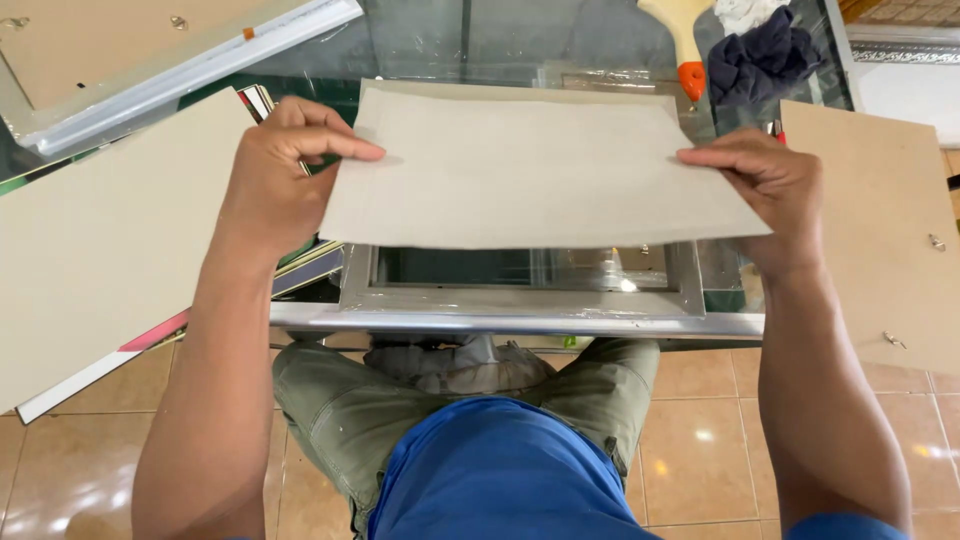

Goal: Cleaning a picture frame with a brush and cloth before inserting a picture and securing the back.

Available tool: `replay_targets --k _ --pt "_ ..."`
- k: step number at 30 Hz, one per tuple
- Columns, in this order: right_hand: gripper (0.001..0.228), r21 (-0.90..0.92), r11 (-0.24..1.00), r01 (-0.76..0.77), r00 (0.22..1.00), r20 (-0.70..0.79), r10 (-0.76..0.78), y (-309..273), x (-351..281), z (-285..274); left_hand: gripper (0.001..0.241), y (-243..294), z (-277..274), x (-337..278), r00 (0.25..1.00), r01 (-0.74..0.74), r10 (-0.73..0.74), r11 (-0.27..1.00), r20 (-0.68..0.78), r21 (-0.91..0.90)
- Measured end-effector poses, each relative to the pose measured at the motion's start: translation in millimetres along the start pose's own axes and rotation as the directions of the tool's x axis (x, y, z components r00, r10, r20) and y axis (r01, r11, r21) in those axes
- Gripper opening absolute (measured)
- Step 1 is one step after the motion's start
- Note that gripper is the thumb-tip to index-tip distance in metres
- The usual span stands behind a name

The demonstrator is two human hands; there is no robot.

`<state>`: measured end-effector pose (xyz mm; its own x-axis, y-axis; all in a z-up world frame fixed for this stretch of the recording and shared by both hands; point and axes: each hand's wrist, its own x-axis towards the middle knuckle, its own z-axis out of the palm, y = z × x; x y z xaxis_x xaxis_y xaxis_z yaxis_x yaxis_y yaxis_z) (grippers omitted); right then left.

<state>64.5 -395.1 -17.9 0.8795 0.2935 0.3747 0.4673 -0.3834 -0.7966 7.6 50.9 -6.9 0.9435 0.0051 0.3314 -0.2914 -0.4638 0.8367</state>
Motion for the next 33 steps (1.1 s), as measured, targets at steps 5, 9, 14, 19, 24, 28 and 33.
replay_targets --k 5,9,14,19,24,28,33 --pt "0.035 -0.255 0.964 -0.067 0.988 0.115 0.100 25 -12 5 0.036 -14 1 -9 0.986 0.027 -0.062 0.975 0.152 0.221" --pt "0.049 -0.253 0.967 -0.029 0.993 0.104 0.057 29 -14 5 0.046 -24 -1 -7 0.984 0.026 -0.107 0.875 0.140 0.483" --pt "0.032 -0.401 0.916 0.024 0.991 0.128 0.030 17 -5 16 0.039 -40 15 -2 0.984 -0.065 -0.033 0.847 0.175 0.528" --pt "0.031 -0.468 0.882 0.054 0.984 0.176 0.033 15 -11 25 0.061 -51 22 -4 0.972 -0.013 -0.114 0.848 0.207 0.529" --pt "0.038 -0.442 0.896 0.037 0.989 0.144 0.030 19 -14 26 0.058 -54 23 -8 0.975 -0.053 -0.067 0.860 0.214 0.508" --pt "0.035 -0.450 0.892 0.051 0.988 0.152 0.021 21 -14 26 0.057 -51 24 -8 0.974 -0.029 -0.092 0.855 0.206 0.518" --pt "0.035 -0.449 0.893 0.034 0.987 0.156 0.041 16 -12 27 0.058 -52 24 -8 0.976 -0.035 -0.081 0.859 0.203 0.511"
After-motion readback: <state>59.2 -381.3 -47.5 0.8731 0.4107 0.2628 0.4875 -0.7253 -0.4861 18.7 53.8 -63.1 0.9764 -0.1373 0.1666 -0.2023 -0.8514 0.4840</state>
